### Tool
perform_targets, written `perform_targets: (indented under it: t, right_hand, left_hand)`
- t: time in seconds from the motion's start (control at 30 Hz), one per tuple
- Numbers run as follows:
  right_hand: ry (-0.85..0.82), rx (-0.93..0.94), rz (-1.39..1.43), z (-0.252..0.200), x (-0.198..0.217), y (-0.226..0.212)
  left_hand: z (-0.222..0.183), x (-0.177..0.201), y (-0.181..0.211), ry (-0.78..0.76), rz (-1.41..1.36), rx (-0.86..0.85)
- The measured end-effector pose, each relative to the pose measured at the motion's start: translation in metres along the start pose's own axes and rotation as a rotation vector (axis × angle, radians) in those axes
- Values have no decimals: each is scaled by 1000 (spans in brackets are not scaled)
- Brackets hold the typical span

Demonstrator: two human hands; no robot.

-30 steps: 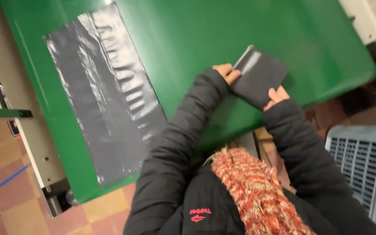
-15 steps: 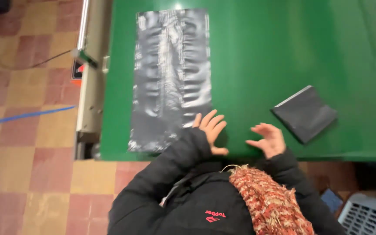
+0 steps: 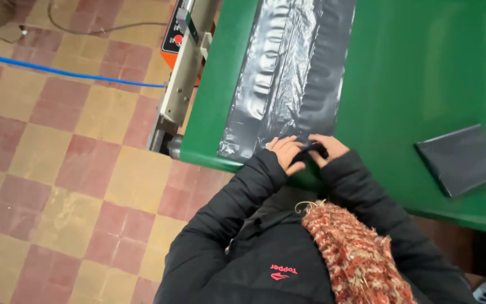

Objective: Folding black plastic bags on a conveyor belt and placing them into a crate.

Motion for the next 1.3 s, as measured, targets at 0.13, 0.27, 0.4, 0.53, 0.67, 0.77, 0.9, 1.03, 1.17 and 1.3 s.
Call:
perform_targets:
  t: [0.13, 0.27, 0.4, 0.53, 0.67, 0.77, 0.9, 1.03, 1.17, 1.3]
  right_hand:
    - [-108, 3, -176, -19, 27, 11]
    - [-331, 26, 209, -100, 68, 81]
    - [-322, -116, 355, -112, 139, 90]
    - [-98, -187, 599, -18, 200, 68]
    - [92, -52, 391, 94, 233, 100]
    - [141, -163, 177, 149, 238, 193]
    - [210, -344, -89, 197, 233, 220]
    - [143, -82, -391, 236, 226, 204]
    - [-52, -435, -486, 263, 224, 205]
    - [-252, -564, -572, 264, 216, 206]
  left_hand:
    - [-19, 25, -19, -354, 83, 129]
    - [-70, 55, -34, -200, -35, 61]
    - [-20, 93, -52, -206, -459, -43]
    - [83, 115, -105, 68, -622, 118]
    - [182, 126, -151, 109, -652, 242]
    - [233, 98, -209, 313, -296, 355]
    - [267, 58, -264, 276, -246, 461]
    - [265, 55, -263, 226, -249, 542]
    - [239, 90, -209, 492, -167, 342]
    - [233, 48, -172, 92, -784, 368]
Point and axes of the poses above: each hand's wrist, its own z-axis towards the middle knuckle, its own x-axis out of the back of the hand, y = z × x, the point moved 3 cm from there along z, towards the middle knuckle, and after that the axes turned 15 degrees about -y, right-handed, at the moved point
